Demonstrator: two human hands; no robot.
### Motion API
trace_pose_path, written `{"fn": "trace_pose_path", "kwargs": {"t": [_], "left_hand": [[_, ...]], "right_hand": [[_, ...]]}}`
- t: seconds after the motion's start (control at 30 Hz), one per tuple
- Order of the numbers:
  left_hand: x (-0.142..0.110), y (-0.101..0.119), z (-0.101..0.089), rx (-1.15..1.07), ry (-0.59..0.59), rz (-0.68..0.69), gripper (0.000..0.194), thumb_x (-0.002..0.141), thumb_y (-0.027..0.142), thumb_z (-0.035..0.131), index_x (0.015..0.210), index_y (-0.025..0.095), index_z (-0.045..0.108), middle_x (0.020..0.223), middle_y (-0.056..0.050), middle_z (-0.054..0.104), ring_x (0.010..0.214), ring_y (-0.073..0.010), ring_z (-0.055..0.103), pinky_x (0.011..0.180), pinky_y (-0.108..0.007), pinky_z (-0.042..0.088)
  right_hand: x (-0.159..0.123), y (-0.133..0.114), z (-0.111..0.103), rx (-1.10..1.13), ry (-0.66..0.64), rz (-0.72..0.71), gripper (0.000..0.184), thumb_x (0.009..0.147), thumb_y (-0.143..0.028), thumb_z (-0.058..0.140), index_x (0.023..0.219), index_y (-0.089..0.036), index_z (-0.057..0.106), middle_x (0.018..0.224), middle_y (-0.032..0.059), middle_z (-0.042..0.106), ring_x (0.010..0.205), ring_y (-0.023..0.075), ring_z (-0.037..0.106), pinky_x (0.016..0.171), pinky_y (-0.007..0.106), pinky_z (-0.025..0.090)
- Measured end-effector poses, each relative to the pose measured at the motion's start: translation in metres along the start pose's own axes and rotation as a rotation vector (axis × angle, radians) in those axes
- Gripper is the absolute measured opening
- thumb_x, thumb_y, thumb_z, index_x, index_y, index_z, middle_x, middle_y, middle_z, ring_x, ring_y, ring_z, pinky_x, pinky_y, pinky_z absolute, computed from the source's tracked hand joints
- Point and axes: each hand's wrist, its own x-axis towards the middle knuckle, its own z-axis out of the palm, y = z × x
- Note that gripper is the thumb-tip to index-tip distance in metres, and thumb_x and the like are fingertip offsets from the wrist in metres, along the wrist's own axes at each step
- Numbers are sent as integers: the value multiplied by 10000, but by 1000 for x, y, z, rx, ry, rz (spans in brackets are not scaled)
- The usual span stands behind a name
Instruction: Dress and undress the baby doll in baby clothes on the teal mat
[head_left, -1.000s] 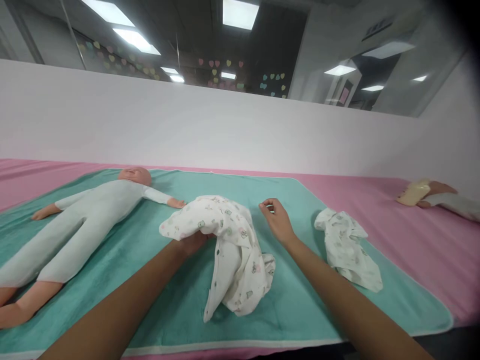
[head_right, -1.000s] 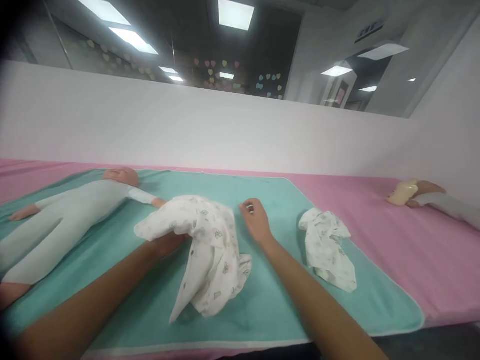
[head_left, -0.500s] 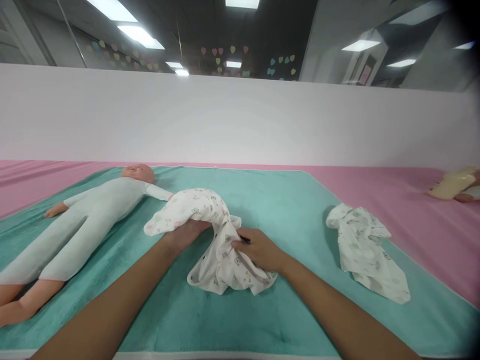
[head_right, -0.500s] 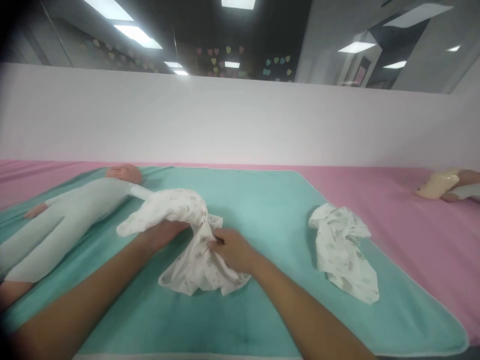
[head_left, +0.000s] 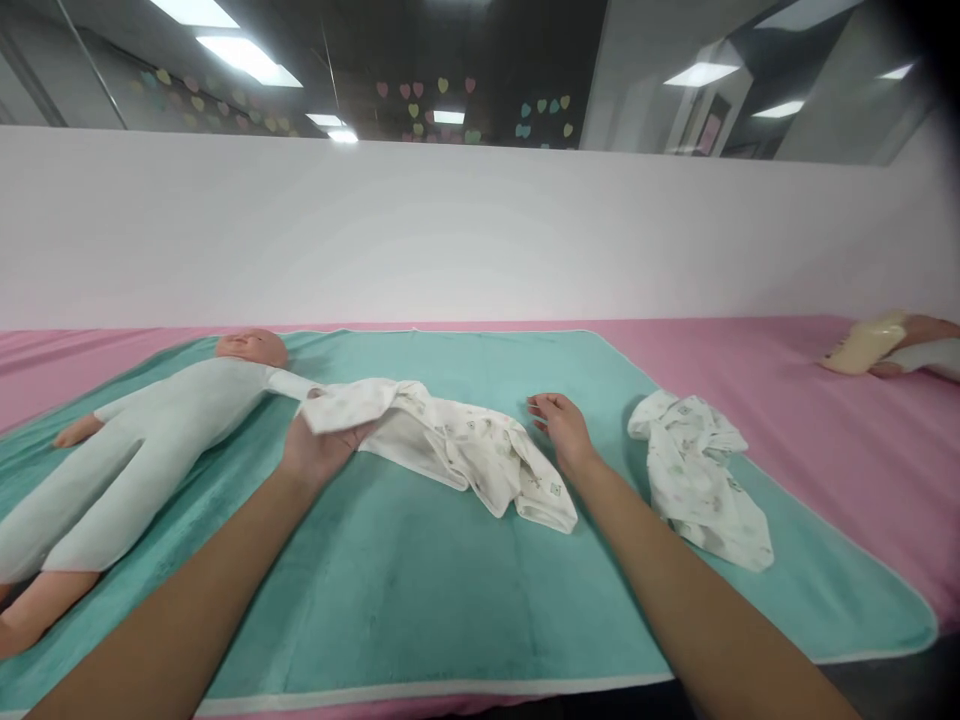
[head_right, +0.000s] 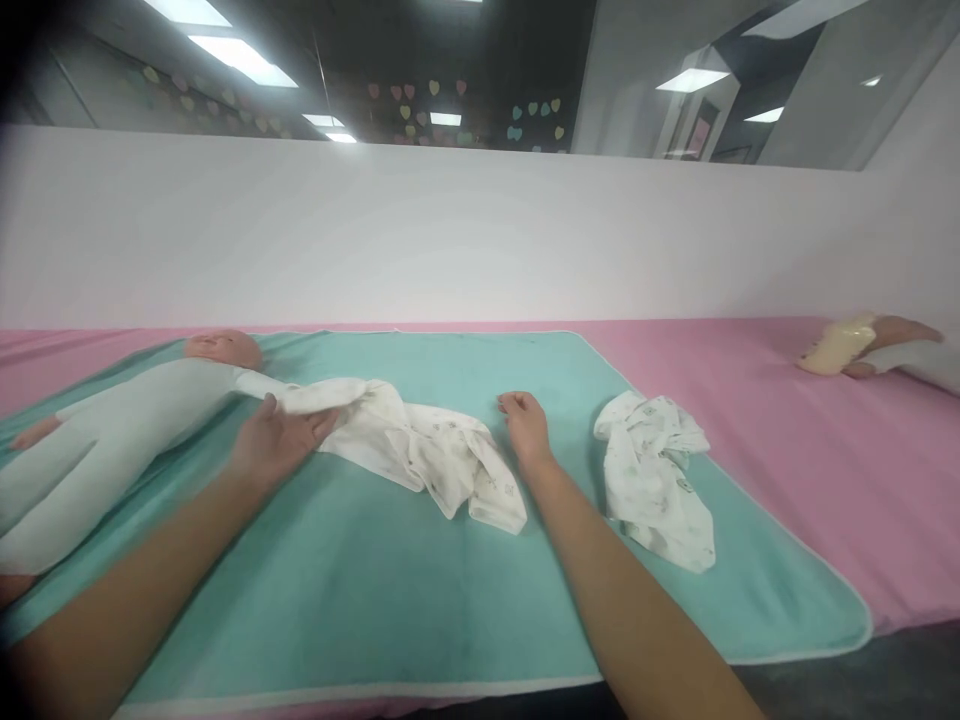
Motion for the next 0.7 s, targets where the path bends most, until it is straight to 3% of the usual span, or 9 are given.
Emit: {"fn": "trace_pose_path", "kwargs": {"t": [0.07,0.13,0.23,0.3,0.37,0.47,0.57,0.7], "left_hand": [[6,-3,-3,-170,-38,46,363,863,525,323,927,197,466,1144,-103,560,1065,-239,543,822,-426,490],[11,-10,-6,-207,-12,106,323,828,488,441,1006,218,453,1240,-113,492,1102,-242,526,875,-444,464],[14,-23,-5,208,20,214,490,752,377,596,1200,288,417,1335,-78,416,1191,-268,446,969,-458,386],[11,-30,0,561,-54,333,563,749,342,598,1272,289,397,1356,-61,402,1241,-268,381,1038,-446,301],[7,-34,7,824,-169,484,529,788,321,540,1297,272,403,1367,-46,397,1266,-255,340,1075,-421,239],[2,-36,12,1031,-272,642,471,836,305,453,1304,273,414,1380,-23,385,1273,-237,327,1079,-396,235],[2,-37,13,1147,-280,700,453,853,308,422,1304,262,418,1374,-28,396,1261,-232,343,1065,-398,266],[3,-38,18,1295,-269,790,441,863,243,386,1304,239,409,1372,-40,400,1257,-222,348,1039,-404,304]], "right_hand": [[-2,-5,-1,-69,49,-96,280,763,-452,480,851,-197,554,975,48,609,898,178,561,776,310,428],[-13,-15,3,-199,6,-240,281,808,-454,444,869,-203,556,930,35,607,882,173,546,804,319,404],[-38,-31,15,-439,-176,-468,263,851,-441,417,853,-221,562,924,25,596,888,175,520,826,330,375],[-53,-37,25,-605,-296,-569,268,852,-460,430,855,-230,566,935,26,591,892,182,506,818,341,364],[-62,-36,33,-751,-379,-611,299,814,-508,483,909,-238,567,972,34,585,916,201,492,813,363,356],[-65,-27,37,-920,-479,-619,327,744,-492,585,949,-238,572,1017,46,572,966,231,471,835,394,339],[-61,-20,37,-988,-494,-609,110,798,-308,538,849,-222,584,933,36,583,917,204,480,823,379,338],[-59,-29,38,-860,-427,-583,102,797,-155,474,778,-201,564,861,21,595,875,172,487,814,354,352]]}}
